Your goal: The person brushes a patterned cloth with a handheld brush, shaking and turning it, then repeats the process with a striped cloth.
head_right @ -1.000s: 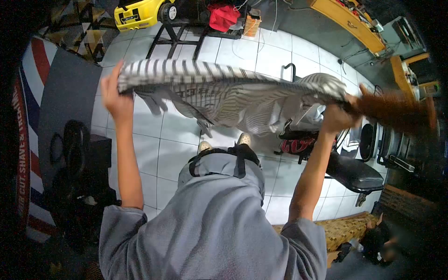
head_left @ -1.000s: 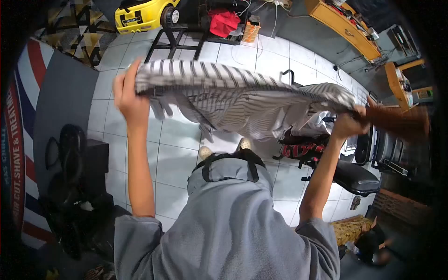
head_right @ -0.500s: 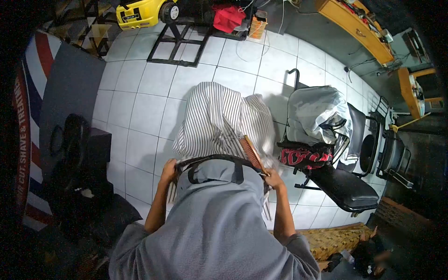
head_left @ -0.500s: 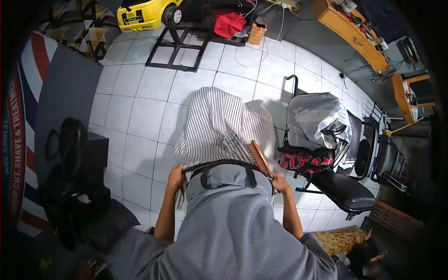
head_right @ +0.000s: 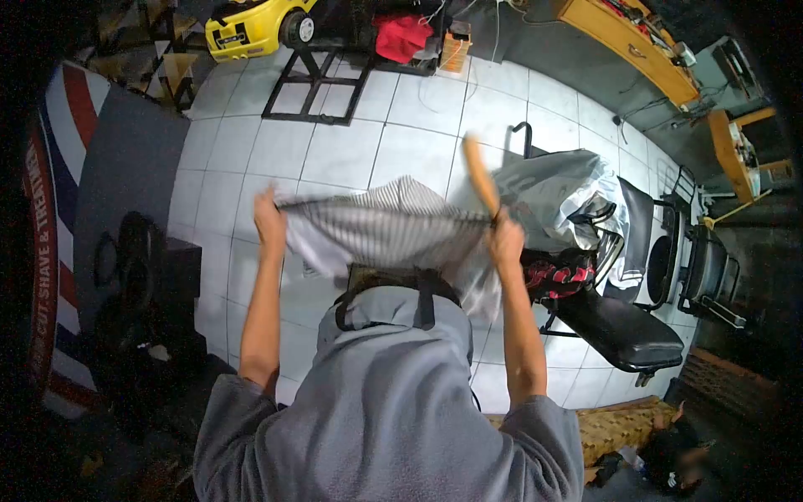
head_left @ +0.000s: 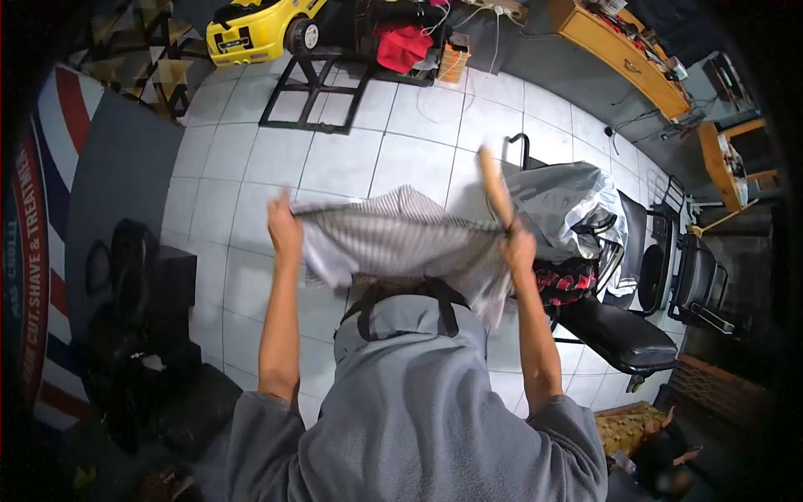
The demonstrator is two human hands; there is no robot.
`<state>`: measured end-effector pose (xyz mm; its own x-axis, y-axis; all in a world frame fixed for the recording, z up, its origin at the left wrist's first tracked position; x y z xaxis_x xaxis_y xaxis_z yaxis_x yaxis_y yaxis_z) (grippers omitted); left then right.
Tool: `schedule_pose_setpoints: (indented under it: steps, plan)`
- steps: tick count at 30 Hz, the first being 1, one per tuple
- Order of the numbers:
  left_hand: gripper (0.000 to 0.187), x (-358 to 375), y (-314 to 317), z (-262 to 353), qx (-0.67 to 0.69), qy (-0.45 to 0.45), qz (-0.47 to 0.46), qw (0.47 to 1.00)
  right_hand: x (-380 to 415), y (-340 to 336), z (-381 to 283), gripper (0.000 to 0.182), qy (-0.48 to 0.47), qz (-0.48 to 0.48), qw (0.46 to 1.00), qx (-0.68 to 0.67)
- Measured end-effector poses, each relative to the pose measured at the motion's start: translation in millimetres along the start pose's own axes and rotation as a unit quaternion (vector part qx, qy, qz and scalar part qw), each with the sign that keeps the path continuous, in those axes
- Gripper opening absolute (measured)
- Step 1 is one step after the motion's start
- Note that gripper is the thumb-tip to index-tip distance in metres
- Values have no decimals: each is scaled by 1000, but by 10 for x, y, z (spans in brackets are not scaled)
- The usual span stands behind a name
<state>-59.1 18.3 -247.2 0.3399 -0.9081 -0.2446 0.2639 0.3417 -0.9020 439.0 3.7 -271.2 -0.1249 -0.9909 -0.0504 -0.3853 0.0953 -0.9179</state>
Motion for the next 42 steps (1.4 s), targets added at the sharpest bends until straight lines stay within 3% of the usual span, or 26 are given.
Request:
schedule_pose_setpoints:
  steps: [3,5,8,10,11,12,13,14,15,17,19,21,22,26,27,30,31,32,33,34,35,36,37,38,39,42]
  plan:
    - [59,-377,-1367,910,139,63,204,967,-250,-1151,-592,31,-71,275,949,-137]
    - [53,-305,-1790,1186,116,182,284,934,-192,-1180,-210,27,-70,406,833,-370]
    - [41,75,-1562,990,98,255,261,926,209,-1384,-582,33,-147,432,860,-227]
    - [36,525,-759,518,118,212,79,967,508,-964,-517,39,-176,317,930,-68]
    - [35,895,-205,122,110,147,-140,973,758,-367,-86,43,-50,144,982,-110]
    - [34,1439,483,-500,110,33,-380,918,1088,416,518,35,94,-136,985,-47]
    - [33,1750,532,-687,72,-29,-466,881,1452,1024,932,32,97,-285,949,98]
    - [35,2058,517,-826,33,-92,-545,833,1662,1047,830,39,100,-426,896,73]
    - [39,2316,513,-987,-7,-152,-617,773,1759,1055,843,41,94,-439,891,70]
    - [42,2291,851,-1131,72,8,-557,827,1635,919,838,35,145,-352,923,-55]
    - [46,1667,482,-752,36,-93,-491,866,1228,851,906,28,138,-179,974,19]
    - [47,939,353,-628,78,-70,-251,962,574,290,398,26,71,-15,987,-141]
    - [33,573,42,-322,120,25,-47,991,260,200,436,26,65,-2,989,-136]
    - [26,-221,-1492,801,198,114,288,930,-111,-1451,-686,30,-35,319,889,-326]
    - [30,-231,-1688,889,222,131,316,913,-65,-1667,-848,31,-58,372,831,-410]
    - [43,43,-1691,871,220,181,340,896,192,-1661,-831,33,-129,436,800,-393]
    - [50,211,-1377,648,208,190,318,905,294,-1324,-557,35,-78,426,808,-399]
    - [45,430,-1040,496,161,188,239,939,472,-1243,-615,35,-80,361,912,-177]
    - [42,643,-699,384,146,146,73,976,658,-837,-354,37,-115,292,941,-128]
    - [45,968,-298,185,229,120,-88,962,877,-303,-53,36,-23,150,976,-155]
    - [42,1554,475,-480,43,45,-356,933,1232,415,502,32,72,-119,990,-26]
    - [33,2404,1408,-1315,-11,178,-444,878,1534,701,648,29,125,-326,933,84]
    - [27,2680,1418,-1418,-15,148,-563,813,1889,1153,974,32,60,-436,893,91]
    - [21,2947,1367,-1500,-28,112,-670,733,2032,1070,987,31,112,-394,912,-1]
    - [21,2852,1398,-1512,0,124,-628,768,1992,987,979,31,159,-341,922,-93]
    - [26,2213,1122,-1174,63,151,-406,899,1696,874,874,30,140,-243,960,-4]
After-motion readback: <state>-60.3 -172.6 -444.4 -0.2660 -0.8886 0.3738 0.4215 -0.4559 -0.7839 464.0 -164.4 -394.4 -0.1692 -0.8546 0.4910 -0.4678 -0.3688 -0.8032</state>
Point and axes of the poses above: each hand's wrist, its own x-axis away from the middle knuckle, its own y-axis out of the palm, z = x × y, the point moved 5 cm from there along -x, towards the middle knuckle, and after that the axes turned 3 degrees about z, right-handed, at the moved point
